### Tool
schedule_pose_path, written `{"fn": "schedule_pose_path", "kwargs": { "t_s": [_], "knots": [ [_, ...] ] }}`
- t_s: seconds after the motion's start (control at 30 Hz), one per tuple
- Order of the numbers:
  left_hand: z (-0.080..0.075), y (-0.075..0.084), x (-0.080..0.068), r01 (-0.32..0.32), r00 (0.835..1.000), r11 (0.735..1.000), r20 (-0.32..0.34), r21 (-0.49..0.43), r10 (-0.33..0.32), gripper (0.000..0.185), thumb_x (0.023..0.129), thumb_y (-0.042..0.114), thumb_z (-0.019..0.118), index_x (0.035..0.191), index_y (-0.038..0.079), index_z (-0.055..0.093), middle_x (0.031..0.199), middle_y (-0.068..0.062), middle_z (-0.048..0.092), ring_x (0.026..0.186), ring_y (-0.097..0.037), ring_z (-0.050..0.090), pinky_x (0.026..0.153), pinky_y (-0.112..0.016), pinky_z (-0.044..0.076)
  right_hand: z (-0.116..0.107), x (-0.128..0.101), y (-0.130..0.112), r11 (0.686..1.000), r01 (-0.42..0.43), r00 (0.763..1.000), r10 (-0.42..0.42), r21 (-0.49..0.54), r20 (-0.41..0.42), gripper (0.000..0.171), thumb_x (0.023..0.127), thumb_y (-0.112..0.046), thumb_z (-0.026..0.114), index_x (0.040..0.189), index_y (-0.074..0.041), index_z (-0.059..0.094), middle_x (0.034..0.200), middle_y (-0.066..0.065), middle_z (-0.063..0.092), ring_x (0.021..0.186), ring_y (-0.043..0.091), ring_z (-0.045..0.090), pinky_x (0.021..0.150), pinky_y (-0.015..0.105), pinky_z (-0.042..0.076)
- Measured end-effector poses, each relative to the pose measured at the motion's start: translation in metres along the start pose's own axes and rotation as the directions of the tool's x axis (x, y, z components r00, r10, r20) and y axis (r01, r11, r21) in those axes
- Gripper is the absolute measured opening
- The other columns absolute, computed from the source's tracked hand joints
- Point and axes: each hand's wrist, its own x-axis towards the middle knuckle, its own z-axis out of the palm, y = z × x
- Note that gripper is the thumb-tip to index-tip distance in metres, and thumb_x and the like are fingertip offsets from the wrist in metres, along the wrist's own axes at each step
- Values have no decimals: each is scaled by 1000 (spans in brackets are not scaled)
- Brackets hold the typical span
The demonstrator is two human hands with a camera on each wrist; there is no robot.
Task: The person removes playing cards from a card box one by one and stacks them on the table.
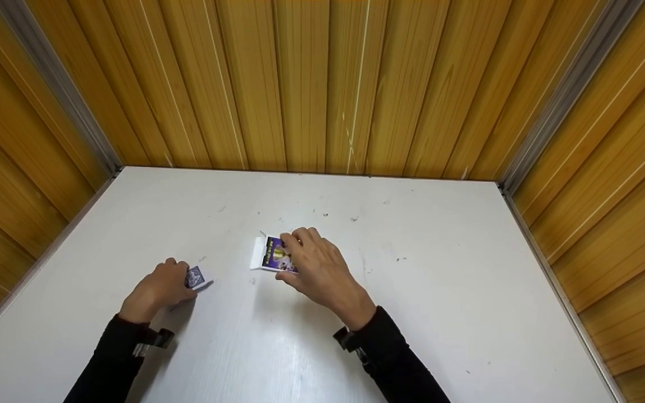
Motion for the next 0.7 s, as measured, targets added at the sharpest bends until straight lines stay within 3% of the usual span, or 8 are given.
{"fn": "schedule_pose_path", "kwargs": {
  "t_s": [0.37,0.7],
  "knots": [
    [-3,0,-1,-10,1000,1000,1,4,10,38,82,5,77,105,-18,58,94,-22,51,88,-34,52,76,-50,53,0,1,0,1000,-16,1000,16,-2,10,68,82,-36,89,136,-6,61,122,8,63,105,21,59,73,34,53],
    [-9,-2,-2,19,998,998,57,-66,-16,70,79,29,90,117,-19,55,102,-24,51,96,-38,53,81,-54,53,0,-1,1,1000,20,1000,-21,-9,-21,68,82,-37,89,135,-5,61,121,8,62,106,22,59,73,35,54]
  ]
}}
